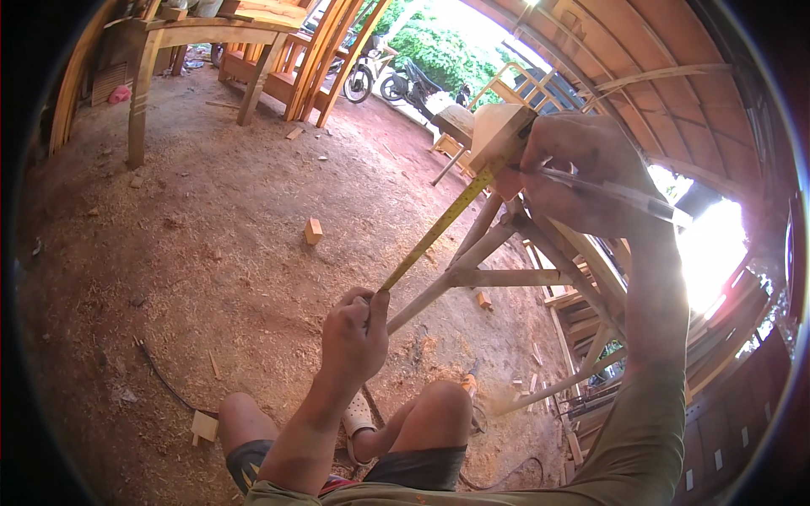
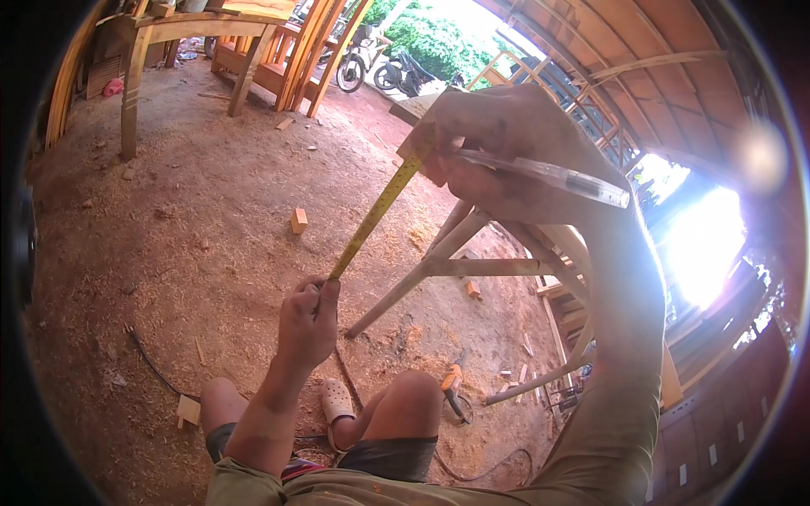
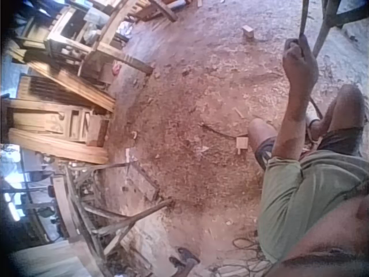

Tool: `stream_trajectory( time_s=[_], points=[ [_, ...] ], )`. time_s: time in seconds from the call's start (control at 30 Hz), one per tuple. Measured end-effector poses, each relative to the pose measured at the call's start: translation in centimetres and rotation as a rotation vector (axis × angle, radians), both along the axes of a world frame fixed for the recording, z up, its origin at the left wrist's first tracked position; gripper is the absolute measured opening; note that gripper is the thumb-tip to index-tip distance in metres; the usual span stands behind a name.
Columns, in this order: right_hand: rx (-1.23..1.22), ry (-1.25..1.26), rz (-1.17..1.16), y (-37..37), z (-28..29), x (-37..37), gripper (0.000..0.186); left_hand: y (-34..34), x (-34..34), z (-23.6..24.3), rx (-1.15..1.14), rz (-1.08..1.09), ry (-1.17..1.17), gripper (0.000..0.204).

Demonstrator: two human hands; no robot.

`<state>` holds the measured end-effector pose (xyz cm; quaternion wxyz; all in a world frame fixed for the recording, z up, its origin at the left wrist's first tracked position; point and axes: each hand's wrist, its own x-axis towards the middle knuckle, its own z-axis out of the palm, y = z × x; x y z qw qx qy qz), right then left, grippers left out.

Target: The person uses a tape measure and a pencil to mark measurements on a wooden furniture frame. They then use a square and a pencil to draw lines on the end of a wooden piece.

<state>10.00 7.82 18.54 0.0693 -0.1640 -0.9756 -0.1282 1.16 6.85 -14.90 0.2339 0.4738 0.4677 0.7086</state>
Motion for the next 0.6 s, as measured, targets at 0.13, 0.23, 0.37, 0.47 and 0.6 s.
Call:
stream_trajectory(
  time_s=[0.13, 0.23, 0.37, 0.47, 0.6],
  points=[
    [0.011, -0.037, -0.006, 0.1, 0.23, 0.17, 0.013, -0.07, 0.11, 0.17, 0.004, -0.003, -0.02, 0.044],
    [0.012, -0.019, 0.036, 0.76, 0.13, 0.48, 0.014, 0.0, 0.08, -0.06, -0.013, 0.004, -0.011, 0.043],
    [-0.014, -0.003, 0.046, 0.67, 0.05, 0.36, 0.015, 0.02, -0.02, -0.09, -0.012, 0.009, 0.004, 0.043],
    [0.015, -0.015, 0.004, 0.23, 0.14, 0.13, 0.014, 0.07, 0.03, -0.16, -0.008, 0.005, 0.006, 0.042],
    [-0.006, -0.004, -0.014, 0.36, 0.12, 0.39, 0.015, 0.08, 0.14, 0.01, 0.009, 0.01, -0.006, 0.042]
  ],
)
